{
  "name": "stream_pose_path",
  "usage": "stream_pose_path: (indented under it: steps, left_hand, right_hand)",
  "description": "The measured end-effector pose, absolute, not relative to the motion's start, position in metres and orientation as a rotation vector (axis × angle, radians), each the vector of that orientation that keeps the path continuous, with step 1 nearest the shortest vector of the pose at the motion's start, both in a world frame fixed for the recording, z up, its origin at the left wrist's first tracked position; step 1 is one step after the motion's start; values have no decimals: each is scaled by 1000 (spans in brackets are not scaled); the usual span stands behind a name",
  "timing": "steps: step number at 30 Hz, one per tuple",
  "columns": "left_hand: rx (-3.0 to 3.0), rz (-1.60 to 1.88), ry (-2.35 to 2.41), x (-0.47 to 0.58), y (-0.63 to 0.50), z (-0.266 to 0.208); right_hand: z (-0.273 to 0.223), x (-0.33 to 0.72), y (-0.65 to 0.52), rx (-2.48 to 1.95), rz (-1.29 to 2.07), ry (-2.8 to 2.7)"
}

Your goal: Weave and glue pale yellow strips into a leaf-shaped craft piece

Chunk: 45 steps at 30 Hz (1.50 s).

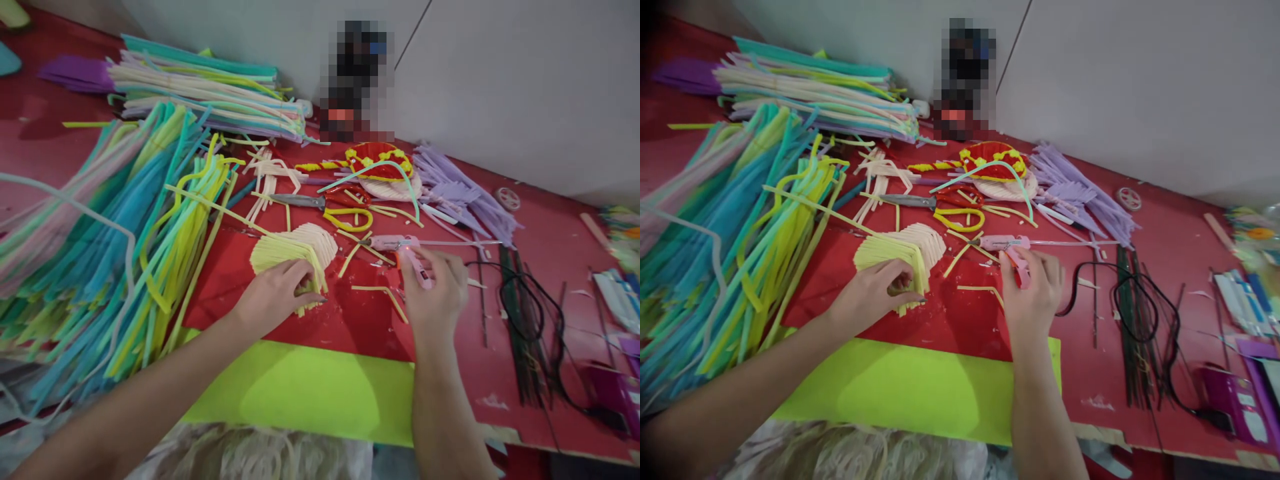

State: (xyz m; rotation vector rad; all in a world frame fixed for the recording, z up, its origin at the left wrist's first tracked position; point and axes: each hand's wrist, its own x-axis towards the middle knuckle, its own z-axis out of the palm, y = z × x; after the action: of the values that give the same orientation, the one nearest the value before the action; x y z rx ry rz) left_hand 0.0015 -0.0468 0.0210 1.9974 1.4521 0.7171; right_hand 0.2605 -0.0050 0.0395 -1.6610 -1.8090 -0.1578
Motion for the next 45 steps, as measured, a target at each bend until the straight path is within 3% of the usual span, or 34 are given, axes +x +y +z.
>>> stream_pose_path:
  steps: [10, 17, 45]
  left_hand:
    - [2113, 1038, 1620, -8, -36, 22]
    - [2212, 878, 1620, -6, -37, 14]
    - [2244, 878, 1623, -6, -35, 10]
  right_hand:
    - [34, 211, -30, -1127, 339, -2381]
    - [27, 211, -28, -1088, 354, -2424]
    - [24, 216, -30, -897, 305, -2440]
